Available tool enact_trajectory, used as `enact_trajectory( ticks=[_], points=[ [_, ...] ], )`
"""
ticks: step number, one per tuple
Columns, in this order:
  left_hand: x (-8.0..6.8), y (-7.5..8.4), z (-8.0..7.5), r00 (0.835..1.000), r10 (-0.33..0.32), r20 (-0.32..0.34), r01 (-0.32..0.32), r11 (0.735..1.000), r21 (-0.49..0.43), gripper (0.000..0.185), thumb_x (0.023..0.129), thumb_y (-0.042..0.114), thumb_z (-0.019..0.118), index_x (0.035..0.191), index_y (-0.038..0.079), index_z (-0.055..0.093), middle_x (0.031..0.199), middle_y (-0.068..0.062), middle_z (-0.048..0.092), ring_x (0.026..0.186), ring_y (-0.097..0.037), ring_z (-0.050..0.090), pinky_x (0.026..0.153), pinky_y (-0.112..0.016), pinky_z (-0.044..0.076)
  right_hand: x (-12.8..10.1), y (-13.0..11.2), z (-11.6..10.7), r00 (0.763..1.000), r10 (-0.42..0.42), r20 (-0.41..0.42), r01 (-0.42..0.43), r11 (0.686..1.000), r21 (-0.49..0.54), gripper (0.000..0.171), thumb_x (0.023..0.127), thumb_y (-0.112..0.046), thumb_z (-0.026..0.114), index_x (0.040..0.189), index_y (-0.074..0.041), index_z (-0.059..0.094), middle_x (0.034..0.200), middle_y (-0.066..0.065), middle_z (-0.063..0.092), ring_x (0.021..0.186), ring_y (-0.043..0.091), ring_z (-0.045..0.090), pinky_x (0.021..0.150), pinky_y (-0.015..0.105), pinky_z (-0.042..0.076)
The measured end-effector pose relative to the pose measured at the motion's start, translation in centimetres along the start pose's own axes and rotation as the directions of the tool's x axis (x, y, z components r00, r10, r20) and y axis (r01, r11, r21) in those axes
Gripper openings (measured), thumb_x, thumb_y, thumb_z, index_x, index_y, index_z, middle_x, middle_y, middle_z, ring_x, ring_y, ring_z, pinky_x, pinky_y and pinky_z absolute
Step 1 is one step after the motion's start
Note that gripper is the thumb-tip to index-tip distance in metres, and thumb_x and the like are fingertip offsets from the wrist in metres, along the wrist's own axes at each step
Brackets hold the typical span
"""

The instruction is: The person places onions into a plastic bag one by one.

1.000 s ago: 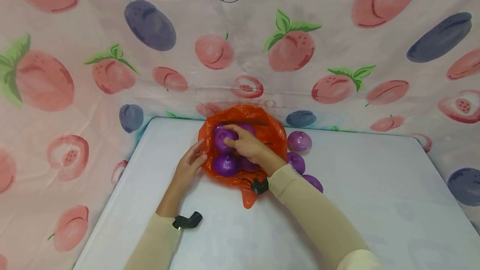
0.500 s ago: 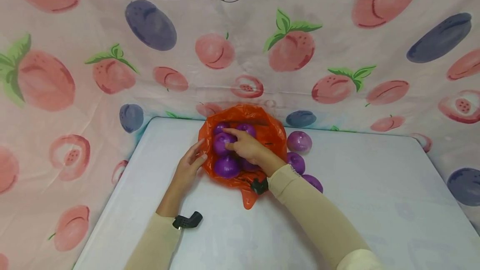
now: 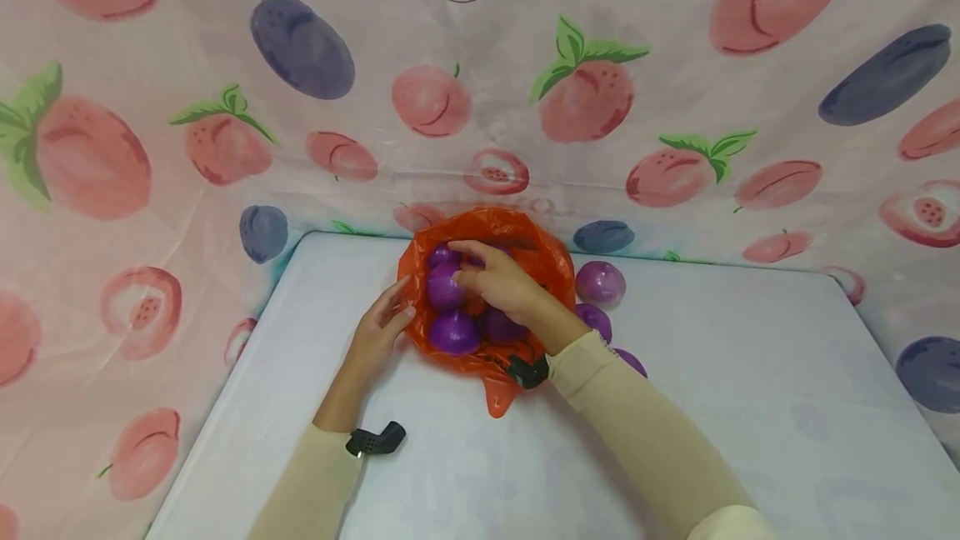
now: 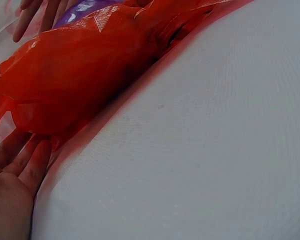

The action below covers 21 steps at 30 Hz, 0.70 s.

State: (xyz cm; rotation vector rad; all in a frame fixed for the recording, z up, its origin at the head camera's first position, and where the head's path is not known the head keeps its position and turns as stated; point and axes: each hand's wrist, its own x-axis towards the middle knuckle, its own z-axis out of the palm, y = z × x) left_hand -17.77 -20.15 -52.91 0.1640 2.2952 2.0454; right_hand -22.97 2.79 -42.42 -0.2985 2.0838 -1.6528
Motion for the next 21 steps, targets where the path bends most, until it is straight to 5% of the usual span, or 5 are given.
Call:
enact_trajectory(
  ticks=[11,21],
  points=[
    [0.06,0.1,0.07,1.0,-0.003,0.001,0.003,1.0,-0.014,0.054,0.104,0.032,0.059,0.155,0.034,0.043,0.158,-0.003,0.045,0.142,-0.028,0.047,0.114,-0.048,0.044,-0.78,0.25,0.17,0.996,-0.078,-0.038,0.08,0.996,0.049,0.048,0.101,-0.012,0.056,0.148,-0.013,0.051,0.147,0.018,0.051,0.12,0.037,0.058,0.104,0.064,0.048],
    [0.09,-0.12,-0.17,1.0,-0.007,0.001,0.007,1.0,-0.01,0.053,0.104,0.032,0.059,0.154,0.034,0.043,0.157,-0.003,0.046,0.142,-0.027,0.048,0.114,-0.044,0.045,-0.69,0.85,0.18,0.999,-0.023,0.022,0.022,1.0,0.021,0.047,0.104,-0.015,0.056,0.15,-0.01,0.049,0.15,0.018,0.049,0.131,0.034,0.06,0.108,0.052,0.049]
  ],
)
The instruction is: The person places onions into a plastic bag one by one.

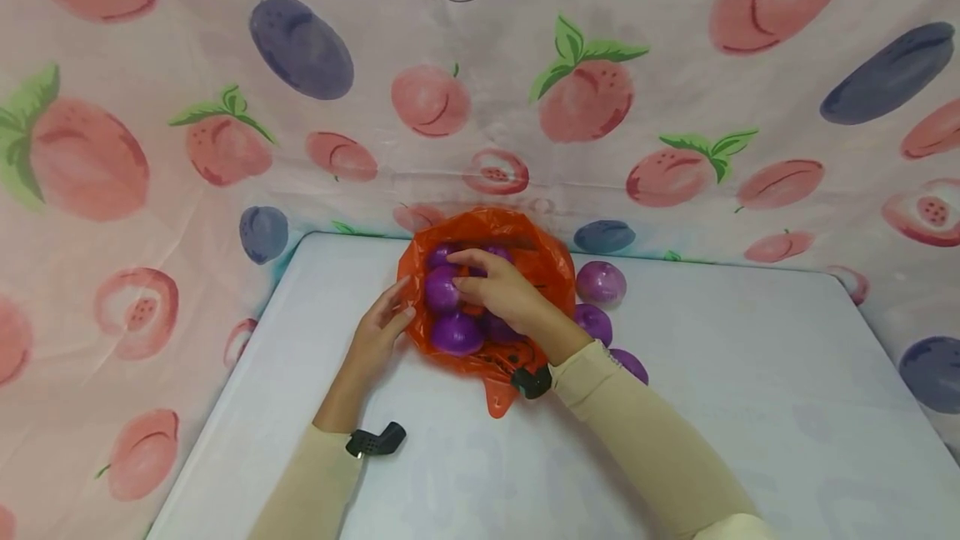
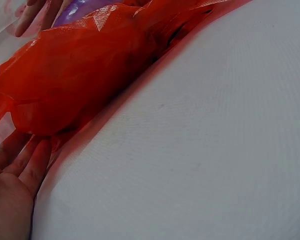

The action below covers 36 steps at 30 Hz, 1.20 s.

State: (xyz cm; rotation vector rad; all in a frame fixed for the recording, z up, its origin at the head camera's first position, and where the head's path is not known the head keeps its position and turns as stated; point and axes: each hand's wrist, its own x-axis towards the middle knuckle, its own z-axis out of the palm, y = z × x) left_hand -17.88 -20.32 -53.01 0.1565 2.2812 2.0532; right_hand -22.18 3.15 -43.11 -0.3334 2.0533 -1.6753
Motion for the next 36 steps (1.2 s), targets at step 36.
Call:
enact_trajectory(
  ticks=[36],
  points=[
    [0.1,-0.3,0.0,1.0,0.017,0.004,-0.017,1.0,0.006,0.054,0.104,0.033,0.06,0.155,0.033,0.043,0.156,-0.005,0.047,0.141,-0.027,0.049,0.105,-0.023,0.049,-1.6,-0.4,-1.1,0.996,0.059,0.064,-0.04,0.965,-0.259,0.052,0.101,-0.024,0.061,0.151,-0.017,0.049,0.145,0.01,0.055,0.116,0.028,0.063,0.104,0.049,0.051]
  ],
)
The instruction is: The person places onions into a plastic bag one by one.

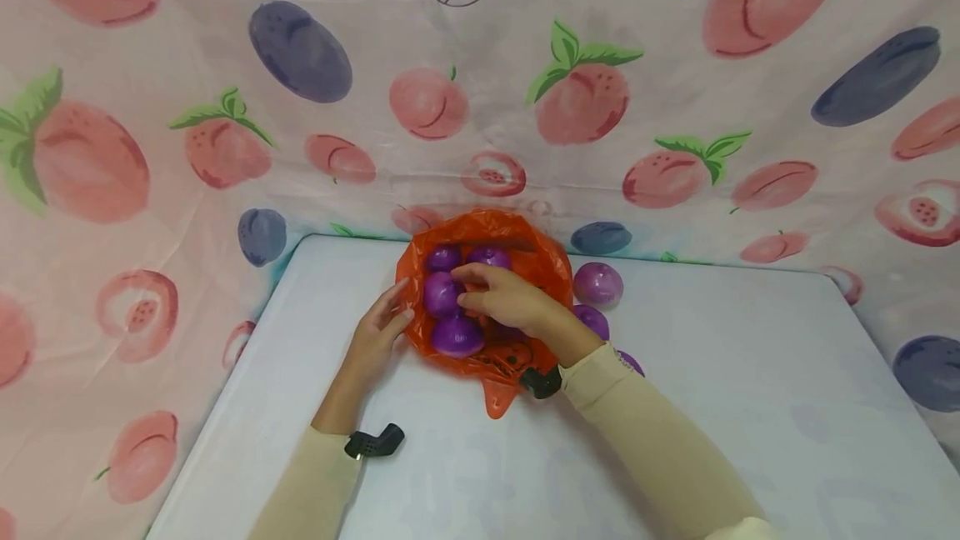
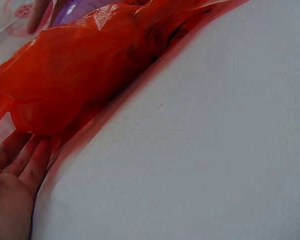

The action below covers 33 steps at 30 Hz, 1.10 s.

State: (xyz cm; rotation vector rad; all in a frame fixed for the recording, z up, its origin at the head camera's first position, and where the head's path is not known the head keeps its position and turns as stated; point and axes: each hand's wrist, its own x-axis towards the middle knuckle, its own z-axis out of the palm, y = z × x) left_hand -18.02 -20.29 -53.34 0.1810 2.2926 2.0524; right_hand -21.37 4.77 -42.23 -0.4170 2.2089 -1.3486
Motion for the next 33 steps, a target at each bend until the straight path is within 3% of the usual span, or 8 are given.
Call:
enact_trajectory(
  ticks=[4,10,14,17,20,26,33],
  points=[
    [-0.1,0.0,-0.1,1.0,0.001,-0.003,-0.001,1.0,-0.005,0.054,0.104,0.031,0.059,0.155,0.032,0.042,0.156,-0.006,0.047,0.14,-0.029,0.049,0.102,-0.019,0.049,-1.5,-0.6,-1.0,0.997,-0.077,0.027,0.077,0.997,-0.003,0.052,0.101,-0.029,0.062,0.15,-0.017,0.051,0.152,0.008,0.052,0.124,0.023,0.063,0.113,0.049,0.046],
    [-0.3,0.0,0.0,1.0,-0.002,0.0,0.002,1.0,0.006,0.055,0.104,0.031,0.058,0.156,0.03,0.041,0.157,-0.007,0.046,0.141,-0.03,0.049,0.107,-0.027,0.049,-4.2,-1.3,-3.5,0.992,-0.126,0.001,0.126,0.991,0.045,0.039,0.101,-0.031,0.062,0.139,-0.023,0.059,0.142,-0.002,0.061,0.133,0.021,0.059,0.112,0.047,0.048],
    [-0.3,0.0,-0.1,1.0,-0.002,-0.003,0.002,1.0,0.012,0.055,0.104,0.032,0.058,0.156,0.032,0.041,0.157,-0.005,0.046,0.142,-0.028,0.048,0.109,-0.03,0.048,-6.1,-1.5,-5.3,0.987,-0.158,-0.032,0.161,0.98,0.12,0.036,0.103,-0.027,0.061,0.137,-0.015,0.059,0.141,0.005,0.062,0.13,0.029,0.061,0.109,0.046,0.05],
    [-0.3,0.1,-0.1,1.0,-0.007,-0.006,0.007,1.0,0.014,0.054,0.104,0.033,0.059,0.155,0.035,0.042,0.157,-0.003,0.047,0.141,-0.026,0.049,0.109,-0.03,0.049,-7.2,-1.1,-6.7,0.983,-0.167,-0.077,0.175,0.978,0.115,0.038,0.104,-0.028,0.061,0.138,-0.011,0.059,0.139,0.009,0.063,0.125,0.029,0.064,0.107,0.045,0.052],
    [-0.3,0.1,-0.2,1.0,-0.01,-0.008,0.01,1.0,0.014,0.053,0.103,0.035,0.06,0.154,0.037,0.044,0.156,-0.002,0.048,0.141,-0.025,0.05,0.109,-0.032,0.049,-8.2,0.0,-8.0,0.982,-0.138,-0.128,0.15,0.984,0.094,0.041,0.104,-0.033,0.06,0.138,-0.01,0.059,0.137,0.011,0.064,0.123,0.033,0.064,0.104,0.046,0.054],
    [-0.2,-0.1,-0.1,1.0,-0.009,-0.003,0.009,1.0,-0.001,0.053,0.103,0.033,0.06,0.154,0.036,0.043,0.156,-0.003,0.048,0.141,-0.026,0.049,0.106,-0.027,0.05,-9.7,3.0,-10.0,0.972,-0.121,-0.2,0.125,0.992,0.01,0.043,0.103,-0.034,0.061,0.136,-0.006,0.06,0.132,0.017,0.066,0.116,0.032,0.068,0.093,0.032,0.058],
    [0.0,-0.1,0.0,1.0,-0.001,-0.003,0.001,1.0,0.004,0.054,0.104,0.032,0.06,0.155,0.033,0.043,0.157,-0.004,0.046,0.141,-0.028,0.049,0.106,-0.028,0.05,-11.2,7.6,-11.3,0.976,-0.146,-0.164,0.143,0.989,-0.031,0.041,0.101,-0.025,0.065,0.133,0.001,0.061,0.127,0.021,0.068,0.113,0.026,0.07,0.095,0.025,0.056]
  ],
)
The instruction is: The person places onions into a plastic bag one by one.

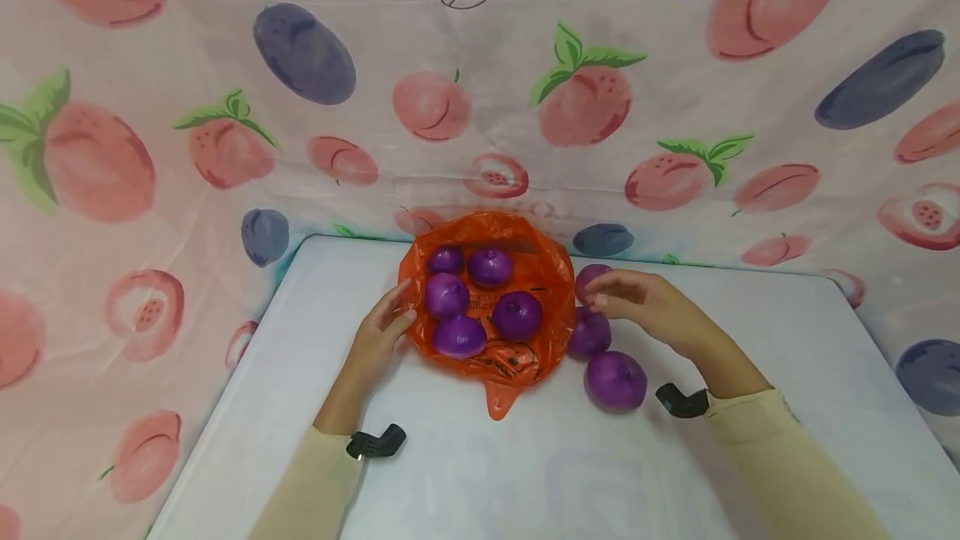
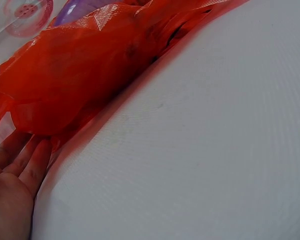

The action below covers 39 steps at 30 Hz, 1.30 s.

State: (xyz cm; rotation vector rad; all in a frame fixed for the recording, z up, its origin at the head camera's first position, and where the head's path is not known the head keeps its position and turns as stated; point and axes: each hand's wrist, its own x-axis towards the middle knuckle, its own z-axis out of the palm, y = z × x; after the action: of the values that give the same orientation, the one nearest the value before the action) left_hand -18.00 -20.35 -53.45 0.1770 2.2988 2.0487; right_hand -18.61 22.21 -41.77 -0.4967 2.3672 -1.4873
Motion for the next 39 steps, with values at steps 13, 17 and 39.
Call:
enact_trajectory(
  ticks=[13,17,39],
  points=[
    [-0.3,0.6,0.4,1.0,-0.015,0.007,0.016,0.998,-0.064,0.054,0.103,0.03,0.061,0.155,0.032,0.044,0.155,-0.005,0.048,0.139,-0.027,0.05,0.109,-0.038,0.049,-2.5,5.9,-1.3,0.978,-0.005,0.207,0.011,0.999,-0.03,0.034,0.097,-0.014,0.069,0.13,-0.007,0.065,0.13,0.017,0.066,0.118,0.025,0.065,0.095,0.025,0.056],
    [-0.3,0.7,0.3,1.0,-0.015,0.003,0.015,0.999,-0.052,0.053,0.104,0.03,0.06,0.154,0.033,0.044,0.155,-0.005,0.048,0.14,-0.027,0.049,0.109,-0.037,0.049,-3.0,6.7,-1.4,0.958,0.005,0.287,0.018,0.997,-0.079,0.038,0.095,-0.015,0.07,0.133,-0.011,0.064,0.133,0.012,0.067,0.126,0.025,0.06,0.104,0.04,0.052],
    [-0.3,0.6,0.3,1.0,-0.022,-0.007,0.022,0.999,-0.027,0.053,0.103,0.033,0.06,0.154,0.036,0.044,0.155,-0.003,0.048,0.14,-0.026,0.05,0.107,-0.037,0.051,-2.6,8.7,-1.0,0.877,0.124,0.464,-0.104,0.992,-0.068,0.06,0.088,-0.023,0.08,0.144,-0.023,0.059,0.149,-0.002,0.056,0.133,0.001,0.049,0.115,0.055,0.031]
  ],
)
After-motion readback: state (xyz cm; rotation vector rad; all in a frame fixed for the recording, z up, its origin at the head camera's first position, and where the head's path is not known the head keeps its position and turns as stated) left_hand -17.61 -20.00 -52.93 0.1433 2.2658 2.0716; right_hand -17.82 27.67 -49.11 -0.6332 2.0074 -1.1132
